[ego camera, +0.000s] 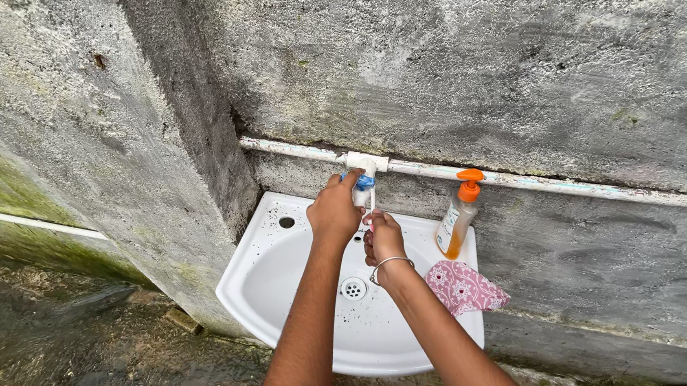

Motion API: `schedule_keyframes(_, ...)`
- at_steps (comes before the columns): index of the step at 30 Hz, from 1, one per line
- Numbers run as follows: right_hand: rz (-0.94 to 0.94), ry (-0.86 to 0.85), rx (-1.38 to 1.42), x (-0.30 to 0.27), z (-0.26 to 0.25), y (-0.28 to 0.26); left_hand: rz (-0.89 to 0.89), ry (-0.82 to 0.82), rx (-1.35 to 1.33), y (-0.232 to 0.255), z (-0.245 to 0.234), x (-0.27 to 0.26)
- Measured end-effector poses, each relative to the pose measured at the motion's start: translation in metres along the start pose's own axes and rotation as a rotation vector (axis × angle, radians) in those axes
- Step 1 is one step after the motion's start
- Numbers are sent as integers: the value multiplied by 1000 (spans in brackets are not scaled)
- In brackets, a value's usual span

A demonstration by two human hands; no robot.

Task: The person cleans an outdoor sink and the connected pipes with a cloth, wiping the basin and the surrounding wall surface.

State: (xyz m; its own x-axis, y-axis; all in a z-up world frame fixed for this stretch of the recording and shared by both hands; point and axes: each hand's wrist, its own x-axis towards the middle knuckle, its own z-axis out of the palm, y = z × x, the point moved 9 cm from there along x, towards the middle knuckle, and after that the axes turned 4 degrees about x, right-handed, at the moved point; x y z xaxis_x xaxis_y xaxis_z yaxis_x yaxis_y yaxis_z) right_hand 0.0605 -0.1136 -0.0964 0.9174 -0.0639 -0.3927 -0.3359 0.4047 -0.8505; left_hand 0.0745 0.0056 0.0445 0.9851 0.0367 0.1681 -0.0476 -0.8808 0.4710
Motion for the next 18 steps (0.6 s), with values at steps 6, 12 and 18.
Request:
schedule_keyframes(6,13,-38,13,20,-4,-3,-15,5,-2,1,1,-1)
schedule_keyframes(12,-5,-28,-135,20,-4,-9,-3,-6,41,3,0,2)
schedule_keyframes(18,-12,-38,-224,19,1,-20,-9,3,44,3,0,0)
